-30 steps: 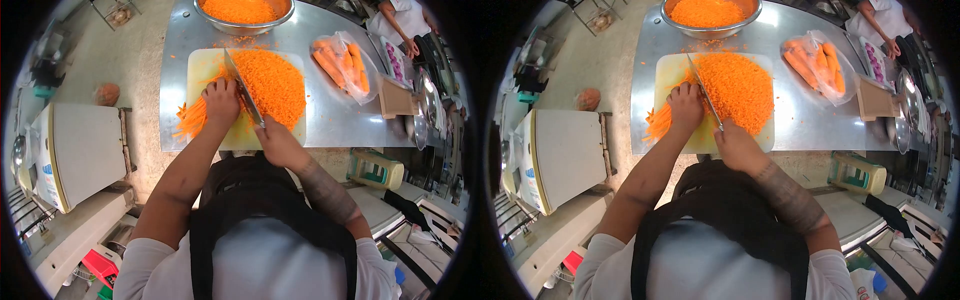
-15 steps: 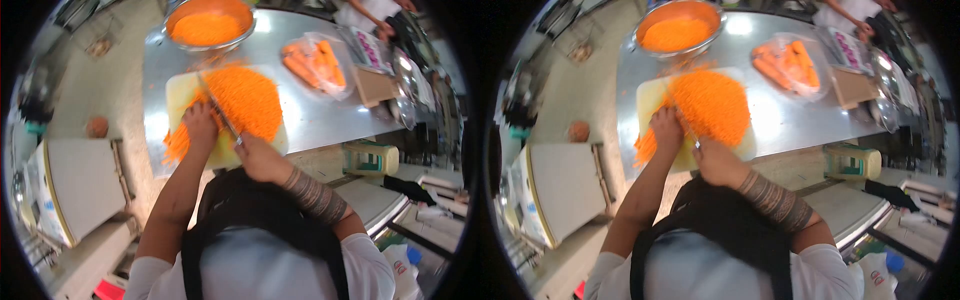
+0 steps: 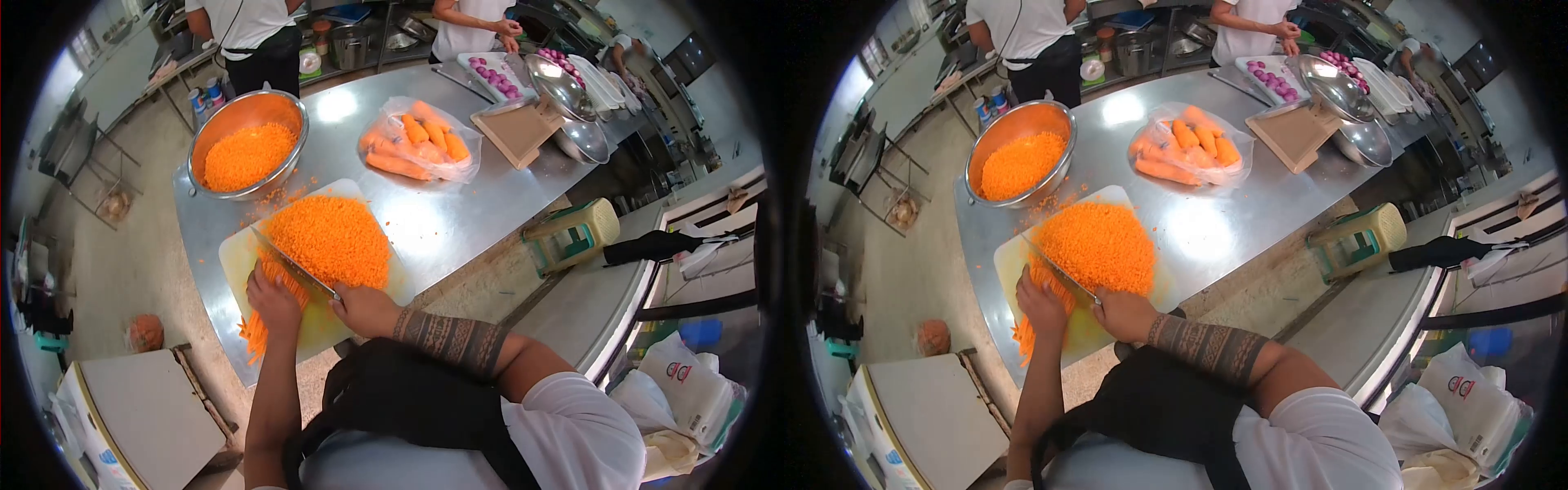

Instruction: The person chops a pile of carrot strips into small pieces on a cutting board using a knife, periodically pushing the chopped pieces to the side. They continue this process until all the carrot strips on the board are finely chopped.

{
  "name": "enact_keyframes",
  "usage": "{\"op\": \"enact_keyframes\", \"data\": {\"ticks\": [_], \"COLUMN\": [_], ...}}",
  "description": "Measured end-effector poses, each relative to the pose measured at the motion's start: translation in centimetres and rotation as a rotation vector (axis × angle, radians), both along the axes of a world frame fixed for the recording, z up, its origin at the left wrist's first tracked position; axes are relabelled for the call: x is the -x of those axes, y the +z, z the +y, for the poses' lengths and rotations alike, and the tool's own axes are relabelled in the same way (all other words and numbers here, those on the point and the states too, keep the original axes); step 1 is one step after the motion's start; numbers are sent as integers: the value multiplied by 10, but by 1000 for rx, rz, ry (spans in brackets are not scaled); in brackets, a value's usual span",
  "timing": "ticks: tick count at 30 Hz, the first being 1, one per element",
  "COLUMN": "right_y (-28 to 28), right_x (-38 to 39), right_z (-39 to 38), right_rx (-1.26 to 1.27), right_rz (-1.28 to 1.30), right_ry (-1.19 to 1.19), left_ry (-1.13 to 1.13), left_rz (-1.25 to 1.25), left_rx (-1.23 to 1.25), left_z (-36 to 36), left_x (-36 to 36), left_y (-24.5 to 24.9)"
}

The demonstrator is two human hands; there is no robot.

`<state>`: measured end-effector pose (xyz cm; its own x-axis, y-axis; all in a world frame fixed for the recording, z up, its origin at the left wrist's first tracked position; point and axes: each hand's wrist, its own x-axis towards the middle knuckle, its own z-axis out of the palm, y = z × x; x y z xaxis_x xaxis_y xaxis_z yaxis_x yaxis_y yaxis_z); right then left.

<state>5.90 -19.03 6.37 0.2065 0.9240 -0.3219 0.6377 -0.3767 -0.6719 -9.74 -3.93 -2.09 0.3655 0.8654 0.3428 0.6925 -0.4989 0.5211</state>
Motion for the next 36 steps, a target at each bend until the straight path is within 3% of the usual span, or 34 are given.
{"op": "enact_keyframes", "data": {"ticks": [4, 10, 13, 16, 19, 25, 31, 34, 36], "right_y": [-3, -5, -3, -13, -17, -20, -12, -9, -7], "right_x": [1, -1, 0, -2, -2, -5, -9, -11, -12], "right_z": [1, 1, 2, 2, 2, 3, 8, 8, 10], "right_rx": [8, 8, 28, 2, -3, -12, -11, -2, -3], "right_rz": [13, 34, 45, 20, 48, 30, 35, 70, 61], "right_ry": [30, 46, 41, 23, 24, 60, 82, 87, 103], "left_ry": [-108, -252, -174, -127, -176, -208, -206, -151, -129], "left_rz": [81, 426, 490, 468, 408, 263, 275, 408, 289], "left_rx": [-65, -76, -33, -75, 221, 81, 182, 258, 235], "left_z": [-7, -39, -28, -8, 8, 1, -6, 3, 13], "left_x": [26, 34, 33, 28, 20, 25, 22, 25, 29], "left_y": [12, 13, 11, 15, 26, -19, 20, 44, 24]}}
